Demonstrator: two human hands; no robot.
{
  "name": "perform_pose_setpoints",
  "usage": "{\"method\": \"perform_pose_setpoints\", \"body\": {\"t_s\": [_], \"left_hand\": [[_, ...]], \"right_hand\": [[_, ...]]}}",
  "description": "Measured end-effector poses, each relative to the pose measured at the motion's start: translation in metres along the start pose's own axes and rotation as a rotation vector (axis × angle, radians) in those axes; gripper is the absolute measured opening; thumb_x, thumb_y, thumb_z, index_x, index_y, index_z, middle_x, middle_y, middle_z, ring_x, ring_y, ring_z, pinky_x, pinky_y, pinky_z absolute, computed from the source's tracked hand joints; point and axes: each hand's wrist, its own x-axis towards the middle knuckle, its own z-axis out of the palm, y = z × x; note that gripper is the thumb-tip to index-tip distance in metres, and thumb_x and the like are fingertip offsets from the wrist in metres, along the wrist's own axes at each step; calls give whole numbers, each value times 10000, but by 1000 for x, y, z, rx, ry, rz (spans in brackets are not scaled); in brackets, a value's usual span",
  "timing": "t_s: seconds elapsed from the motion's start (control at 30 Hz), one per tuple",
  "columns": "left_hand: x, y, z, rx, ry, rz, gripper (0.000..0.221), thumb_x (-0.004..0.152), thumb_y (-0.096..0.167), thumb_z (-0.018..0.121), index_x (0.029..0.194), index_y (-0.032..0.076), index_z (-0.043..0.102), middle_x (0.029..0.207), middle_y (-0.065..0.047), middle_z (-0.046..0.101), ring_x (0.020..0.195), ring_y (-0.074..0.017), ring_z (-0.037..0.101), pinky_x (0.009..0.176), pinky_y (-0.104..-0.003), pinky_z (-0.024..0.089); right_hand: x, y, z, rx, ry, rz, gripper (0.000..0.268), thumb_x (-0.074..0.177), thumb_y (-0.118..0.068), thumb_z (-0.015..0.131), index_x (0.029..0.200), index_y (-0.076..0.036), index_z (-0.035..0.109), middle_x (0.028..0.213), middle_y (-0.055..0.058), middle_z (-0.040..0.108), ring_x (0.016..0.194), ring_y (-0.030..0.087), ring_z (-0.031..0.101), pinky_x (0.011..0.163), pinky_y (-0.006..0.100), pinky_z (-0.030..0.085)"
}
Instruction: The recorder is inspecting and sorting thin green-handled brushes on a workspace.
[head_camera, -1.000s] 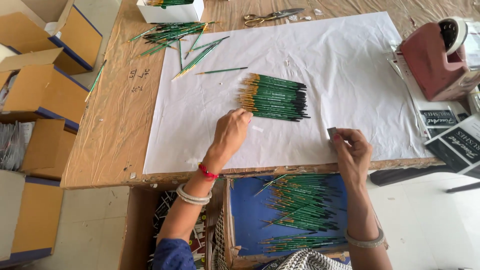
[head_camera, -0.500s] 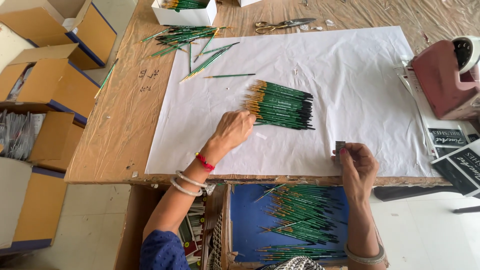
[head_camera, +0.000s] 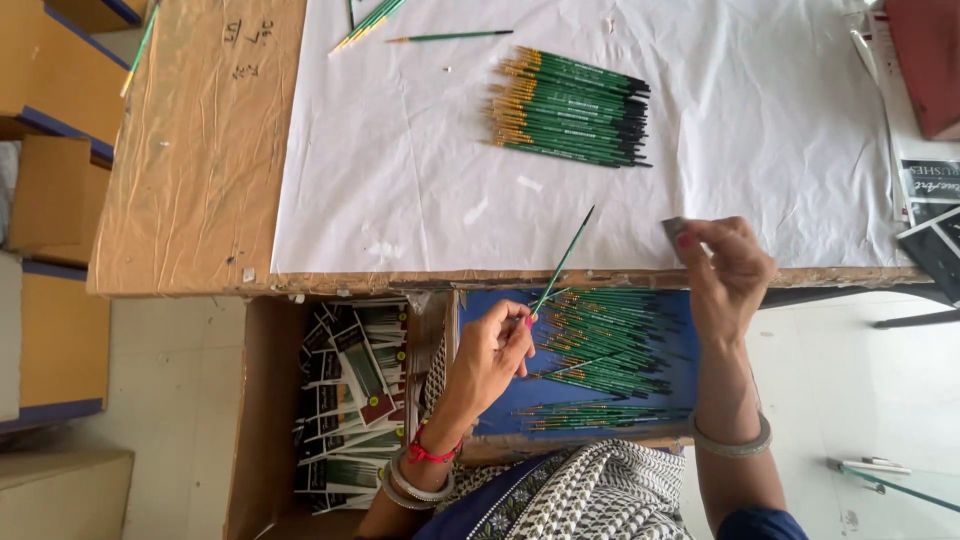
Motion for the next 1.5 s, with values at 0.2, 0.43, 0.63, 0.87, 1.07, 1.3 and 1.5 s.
{"method": "perform_pose_setpoints", "body": {"t_s": [0.2,0.43,0.63,0.87,1.07,1.3,1.5], "left_hand": [[-9,7,0,-37,12,-33,245,1025,149,575,1138,-47,671,727,-61,683,518,-74,594,452,-232,470],[-9,11,0,-42,36,-38,216,1022,142,586,1065,-51,673,705,-62,692,504,-75,616,434,-239,482],[-9,11,2,-111,39,-23,191,1012,126,600,1042,-49,670,696,-62,688,492,-71,603,427,-230,479],[-10,9,3,-150,39,-22,195,1017,129,595,1048,-50,666,699,-57,688,493,-68,603,429,-227,470],[-11,6,1,-188,25,-27,202,1023,136,591,1053,-49,665,710,-56,687,500,-70,611,437,-224,473],[-9,6,2,-158,36,-7,203,1026,142,598,1053,-48,666,706,-58,682,502,-71,613,439,-222,477],[-11,12,3,-132,49,-25,198,1017,139,593,1049,-40,671,703,-54,692,511,-70,630,442,-221,482]], "right_hand": [[-32,-23,48,-78,-525,-285,228,846,42,743,1051,-52,775,1048,107,765,1147,273,731,1228,525,442],[-28,-25,69,-130,-714,-323,243,793,40,781,1008,-70,795,918,74,774,1104,258,758,1268,575,343],[-28,-26,70,-158,-730,-324,226,797,20,797,1000,-81,797,934,70,782,1082,244,764,1248,571,361],[-31,-19,71,-151,-685,-319,208,808,18,782,995,-75,787,978,78,783,1061,228,770,1240,549,406],[-30,-21,71,-115,-686,-320,197,797,33,786,968,-65,788,954,82,785,1060,231,770,1234,559,399],[-34,-16,73,-156,-639,-327,176,814,18,793,964,-74,787,971,73,783,1038,212,771,1234,548,421],[-34,-21,72,-144,-676,-360,170,788,18,805,933,-70,793,926,71,780,1054,235,769,1238,557,397]]}}
